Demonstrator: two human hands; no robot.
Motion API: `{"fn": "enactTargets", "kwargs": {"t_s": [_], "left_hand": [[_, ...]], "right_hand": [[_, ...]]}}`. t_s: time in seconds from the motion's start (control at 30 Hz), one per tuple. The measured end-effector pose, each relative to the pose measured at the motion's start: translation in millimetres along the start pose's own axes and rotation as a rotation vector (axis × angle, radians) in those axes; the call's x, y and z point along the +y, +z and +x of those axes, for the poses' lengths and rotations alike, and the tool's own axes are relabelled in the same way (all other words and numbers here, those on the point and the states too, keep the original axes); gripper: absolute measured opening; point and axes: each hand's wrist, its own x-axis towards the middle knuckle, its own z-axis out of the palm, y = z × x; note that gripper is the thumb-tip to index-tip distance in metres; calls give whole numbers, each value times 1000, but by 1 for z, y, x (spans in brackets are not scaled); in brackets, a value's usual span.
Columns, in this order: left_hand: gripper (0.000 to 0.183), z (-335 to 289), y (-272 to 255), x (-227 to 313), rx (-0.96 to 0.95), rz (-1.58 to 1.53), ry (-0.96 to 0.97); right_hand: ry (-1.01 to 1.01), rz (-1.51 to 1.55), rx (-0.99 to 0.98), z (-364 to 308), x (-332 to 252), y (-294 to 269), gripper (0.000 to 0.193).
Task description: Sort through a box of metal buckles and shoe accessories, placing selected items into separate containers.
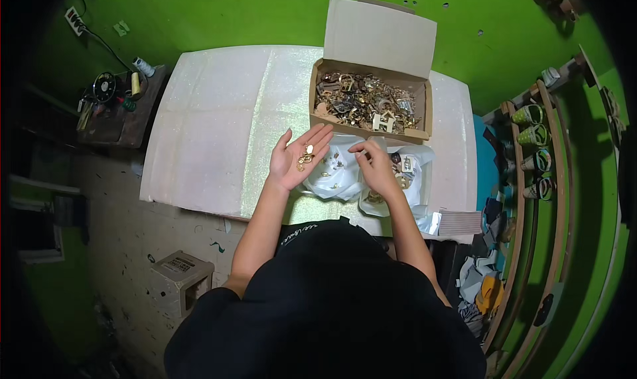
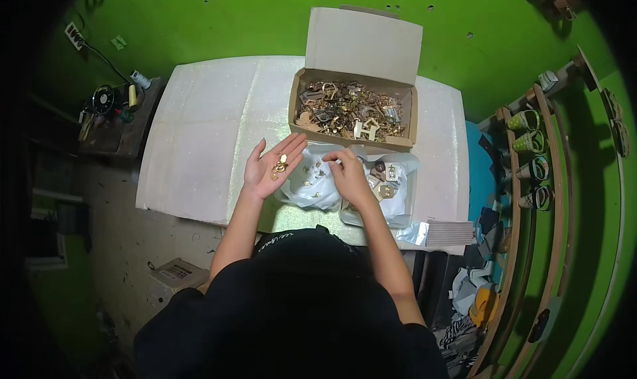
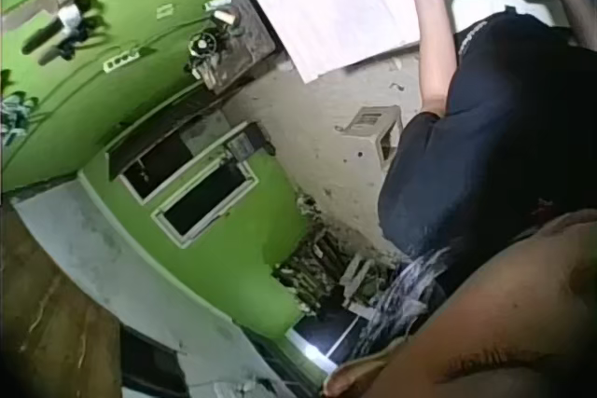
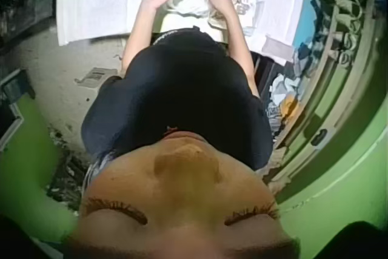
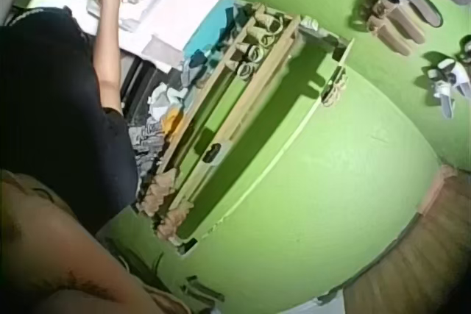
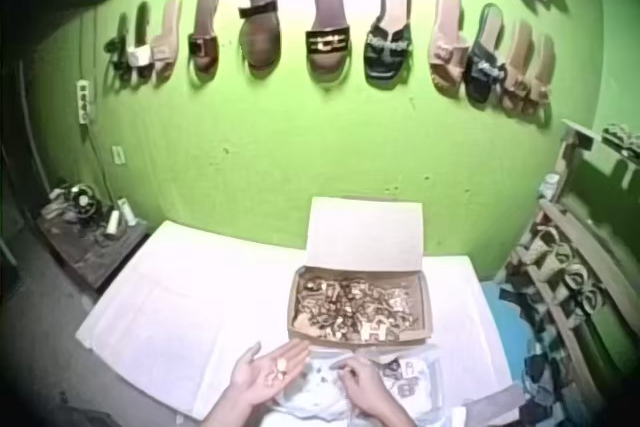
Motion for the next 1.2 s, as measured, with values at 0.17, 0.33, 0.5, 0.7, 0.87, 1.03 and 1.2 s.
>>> {"fn": "enactTargets", "kwargs": {"t_s": [0.17,0.33,0.5,0.7,0.87,1.03,1.2], "left_hand": [[59,9,6,-10,-7,19,-28],[60,17,12,-22,-50,55,-103],[62,20,13,-27,-118,211,-160],[61,16,21,-32,-45,222,-147],[63,16,16,-30,-72,197,-153],[60,18,9,-29,-30,197,-148],[60,18,8,-24,-56,125,-172]], "right_hand": [[-2,117,217,2,-14,-22,11],[-41,64,81,-4,-43,-20,12],[-240,-39,-26,-5,-53,-4,16],[-321,-219,37,-5,-57,3,17],[-363,-223,54,-3,-57,5,13],[-304,-115,128,2,-52,8,7],[-34,647,137,4,-32,10,10]]}}
